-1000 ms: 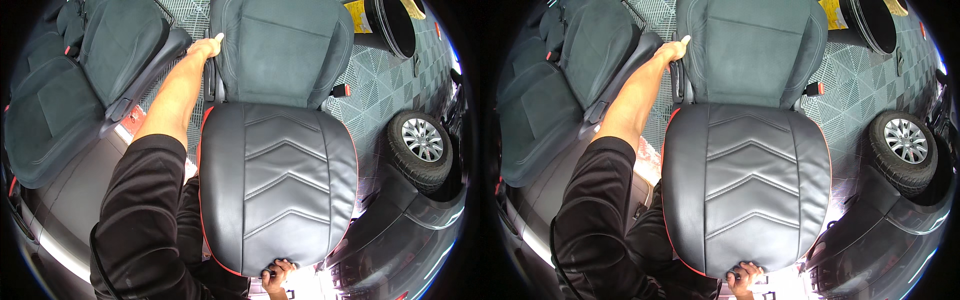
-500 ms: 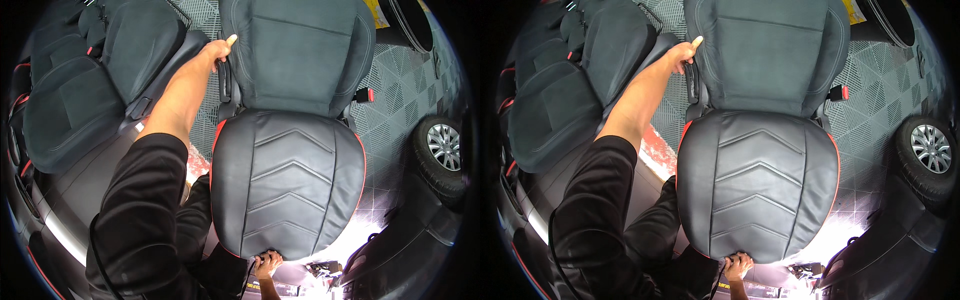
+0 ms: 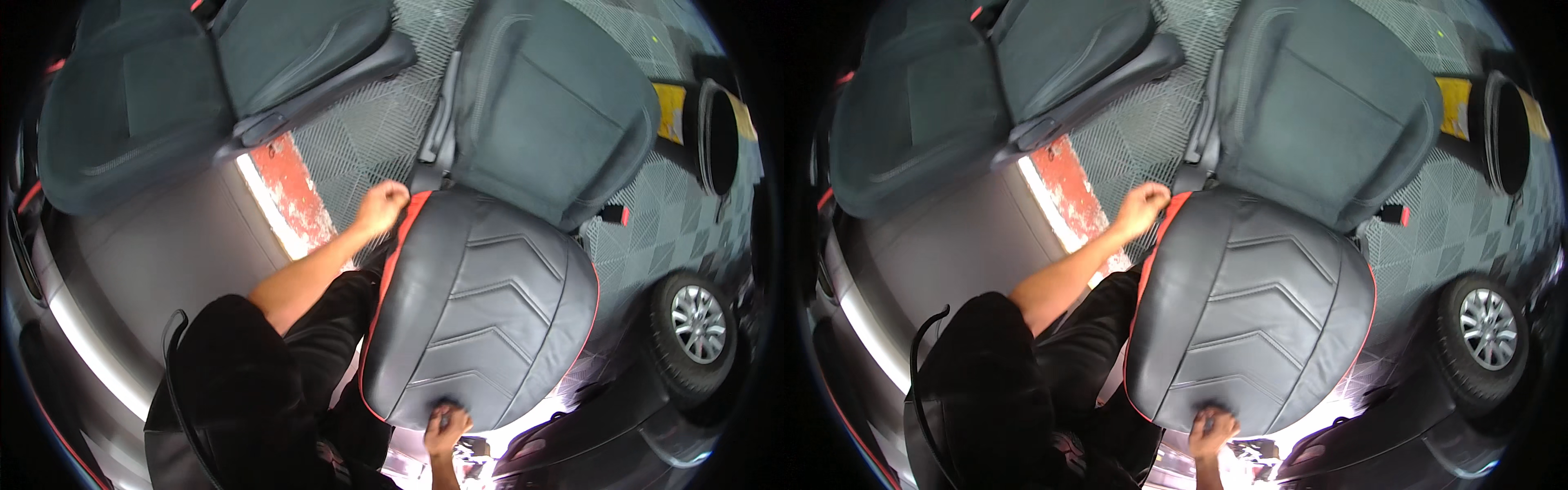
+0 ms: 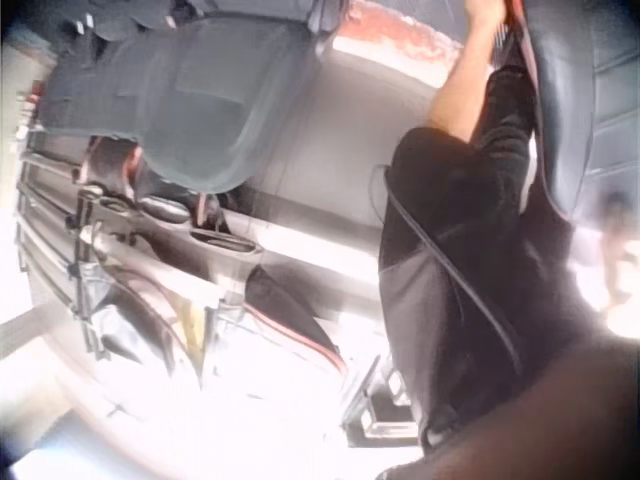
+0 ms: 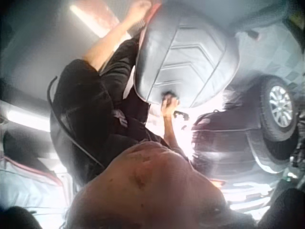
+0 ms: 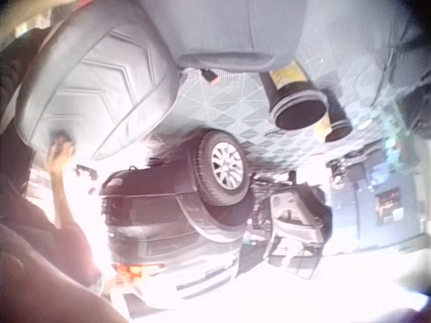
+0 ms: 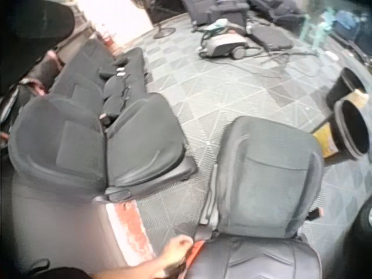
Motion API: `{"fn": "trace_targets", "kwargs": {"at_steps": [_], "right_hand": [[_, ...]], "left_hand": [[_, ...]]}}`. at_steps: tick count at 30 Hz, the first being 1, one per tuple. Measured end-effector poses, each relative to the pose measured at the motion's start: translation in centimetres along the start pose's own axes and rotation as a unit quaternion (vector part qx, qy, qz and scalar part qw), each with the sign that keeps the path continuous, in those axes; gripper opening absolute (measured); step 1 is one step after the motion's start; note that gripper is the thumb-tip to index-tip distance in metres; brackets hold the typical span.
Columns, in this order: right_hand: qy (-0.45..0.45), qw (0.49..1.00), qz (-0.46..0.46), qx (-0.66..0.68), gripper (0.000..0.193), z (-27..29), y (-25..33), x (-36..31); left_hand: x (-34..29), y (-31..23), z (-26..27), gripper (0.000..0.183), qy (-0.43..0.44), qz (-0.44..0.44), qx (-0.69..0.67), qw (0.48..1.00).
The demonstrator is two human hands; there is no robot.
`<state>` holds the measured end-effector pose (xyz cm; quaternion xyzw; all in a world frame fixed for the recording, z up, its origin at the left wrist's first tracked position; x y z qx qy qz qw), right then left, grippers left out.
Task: The person installs a leather cover onto a car seat by sliding it over the backrest, reaching inside to smooth the fabric, and securing the bottom flap to the seat frame by hand.
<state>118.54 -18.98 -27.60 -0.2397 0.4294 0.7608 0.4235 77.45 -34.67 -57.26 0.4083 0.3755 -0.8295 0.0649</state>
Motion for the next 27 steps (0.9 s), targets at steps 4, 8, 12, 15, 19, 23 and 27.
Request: {"fn": "trace_targets", "kwargs": {"at_steps": [4,8,12,15,19,23,27], "right_hand": [[-0.073,0.983,0.17,0.012,0.02,4.1,11.3,15.7],[0.052,0.95,0.306,0.034,0.031,-2.1,24.6,30.1],[0.186,0.942,0.262,-0.102,0.035,-10.7,26.1,37.2],[0.149,0.959,0.229,-0.079,0.029,-11.2,24.4,38.6],[0.221,0.956,0.165,-0.1,0.026,-12.3,23.7,41.3],[0.296,0.918,0.149,-0.217,0.038,-14.6,24.4,42.3],[0.273,0.918,0.23,-0.172,0.054,-15.4,26.4,42.3]], "left_hand": [[-6.4,-1.0,-0.6,0.033,-0.04,-0.058,0.013,0.997],[-7.1,-0.5,-1.8,0.04,-0.044,-0.08,0.032,0.995],[-7.9,-2.7,-1.7,0.04,-0.076,-0.22,0.114,0.966],[-7.2,-2.7,-1.6,0.04,-0.079,-0.273,0.169,0.944],[-7.2,-2.6,-0.7,0.04,-0.066,-0.194,0.074,0.976],[-7.1,-3.4,0.2,0.031,-0.044,-0.14,0.085,0.985],[-7.5,-3.1,0.4,0.034,-0.088,-0.101,0.07,0.989]]}}
Point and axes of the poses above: each hand's wrist, its own x-axis towards the middle knuckle, its own z-axis out of the back of the hand, y = z × x, the point moved 10 cm from there along x, towards the middle knuckle, and after that the axes turned 11 degrees about x, right-handed, at the moved point
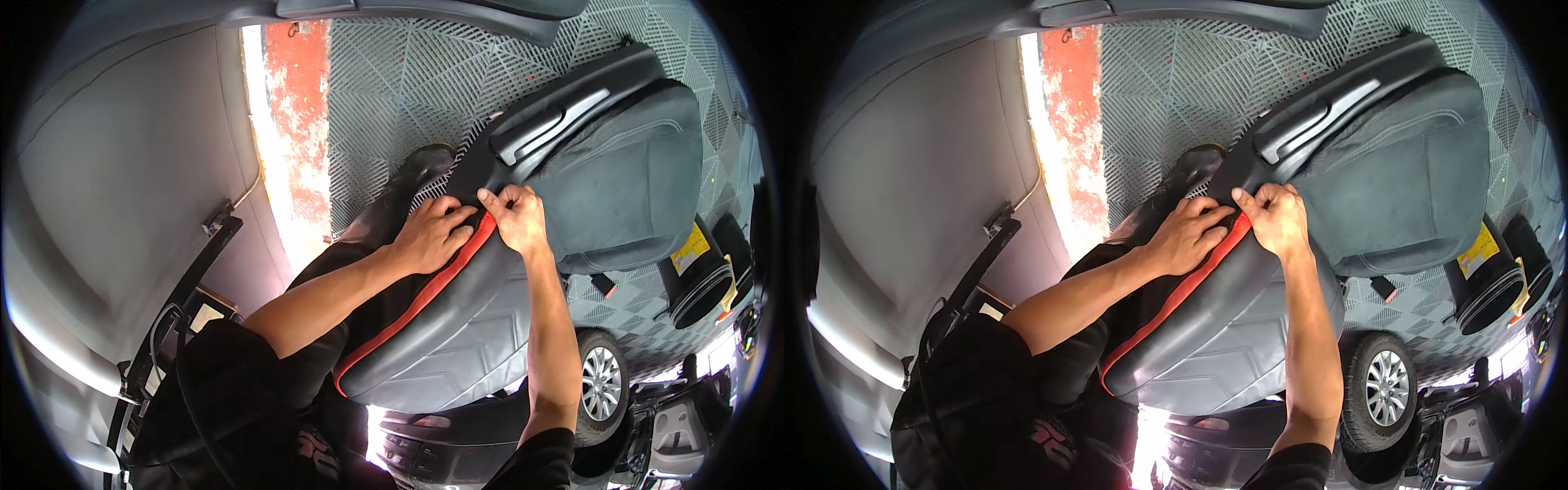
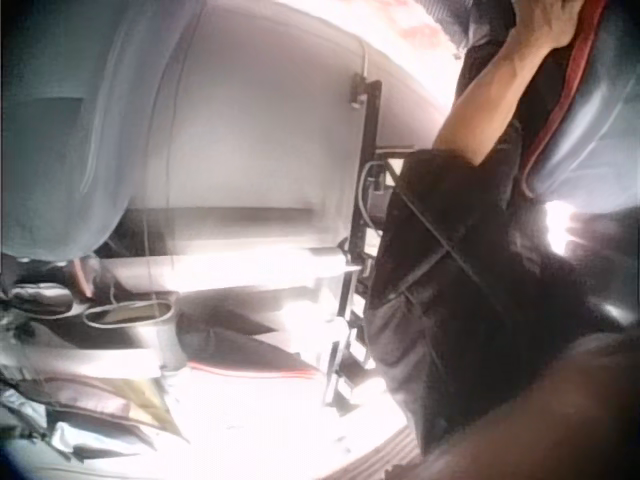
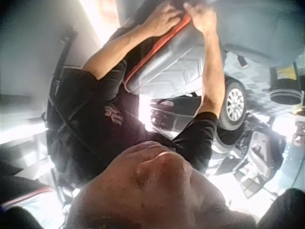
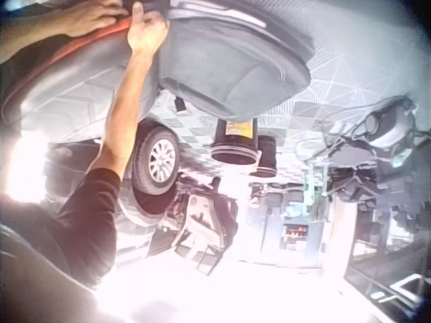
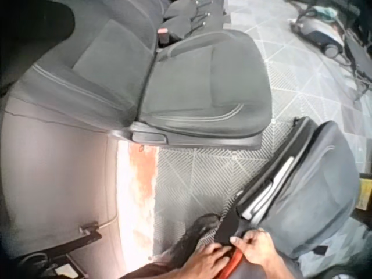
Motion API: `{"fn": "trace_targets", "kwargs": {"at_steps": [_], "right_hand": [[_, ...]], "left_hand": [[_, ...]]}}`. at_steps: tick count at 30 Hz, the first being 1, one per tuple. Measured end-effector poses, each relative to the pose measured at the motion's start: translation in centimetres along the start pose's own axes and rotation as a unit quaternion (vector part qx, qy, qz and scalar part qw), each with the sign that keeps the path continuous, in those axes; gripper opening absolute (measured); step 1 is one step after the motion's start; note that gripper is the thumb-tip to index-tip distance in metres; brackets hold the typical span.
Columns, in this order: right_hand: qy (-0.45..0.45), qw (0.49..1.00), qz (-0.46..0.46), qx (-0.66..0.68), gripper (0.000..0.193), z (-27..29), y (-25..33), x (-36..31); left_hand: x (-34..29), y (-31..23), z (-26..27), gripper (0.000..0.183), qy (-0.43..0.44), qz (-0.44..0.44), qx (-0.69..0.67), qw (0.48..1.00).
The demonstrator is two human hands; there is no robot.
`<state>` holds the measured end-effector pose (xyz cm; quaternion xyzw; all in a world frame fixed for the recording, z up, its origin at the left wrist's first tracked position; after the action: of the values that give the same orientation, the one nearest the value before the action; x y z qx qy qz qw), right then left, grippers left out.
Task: The person installs a leather cover onto a car seat by sliding it over the backrest, reaching inside to smooth the fabric, and securing the bottom flap to the seat frame by hand.
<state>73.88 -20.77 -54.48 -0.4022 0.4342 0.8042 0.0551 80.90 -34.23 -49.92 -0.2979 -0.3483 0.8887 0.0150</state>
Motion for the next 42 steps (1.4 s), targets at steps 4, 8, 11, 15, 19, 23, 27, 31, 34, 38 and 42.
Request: {"fn": "trace_targets", "kwargs": {"at_steps": [4,8,11,15,19,23,27,31,34,38,42], "right_hand": [[-0.006,0.998,-0.043,-0.046,0.06,-0.1,-1.6,0.8],[-0.102,0.982,0.083,-0.138,0.052,-0.1,-0.7,0.6],[-0.14,0.982,0.08,-0.096,0.05,0.6,-0.6,0.7],[-0.171,0.975,0.088,-0.113,0.049,0.8,-1.3,0.2],[-0.264,0.962,0.061,-0.042,0.043,4.5,-2.1,-2.5],[-0.389,0.921,-0.007,0.022,0.038,9.7,-8.4,-12.1],[-0.24,0.936,-0.255,-0.023,0.077,4.4,-19.2,-19.4],[-0.272,0.928,-0.254,-0.036,0.077,5.2,-19.2,-19.4],[-0.279,0.931,-0.235,-0.021,0.077,4.6,-19.6,-19.4],[-0.296,0.932,-0.207,-0.02,0.077,4.2,-20.6,-19.4],[-0.289,0.935,-0.204,-0.013,0.076,5.5,-20.8,-19.4]], "left_hand": [[1.8,0.3,0.3,0.031,-0.029,0.026,-0.064,0.997],[3.1,0.2,-1.3,0.03,-0.054,0.041,-0.081,0.994],[3.2,0.3,-0.6,0.027,-0.1,0.016,-0.077,0.992],[3.4,0.3,-1.5,0.024,-0.072,0.06,-0.093,0.991],[4.8,-2.1,-0.4,0.028,0.017,0.043,0.01,0.999],[6.0,-13.7,-0.9,0.039,0.008,-0.202,0.179,0.963],[2.7,-14.9,-13.9,0.086,0.308,-0.206,0.394,0.841],[2.3,-15.2,-14.8,0.091,0.291,-0.239,0.45,0.81],[3.2,-15.1,-15.5,0.094,0.3,-0.221,0.478,0.795],[4.0,-15.3,-17.8,0.098,0.307,-0.193,0.523,0.771],[4.8,-15.7,-18.0,0.1,0.327,-0.163,0.506,0.781]]}}
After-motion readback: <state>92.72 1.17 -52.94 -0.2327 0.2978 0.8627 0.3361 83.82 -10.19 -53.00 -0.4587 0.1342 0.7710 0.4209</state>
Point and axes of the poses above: each hand's wrist, its own x-axis towards the middle knuckle, its own z-axis out of the back of the hand, y = z × x, the point moved 10 cm from there along x, towards the middle knuckle, and after that the axes turned 11 degrees about x, right-handed, at the moved point
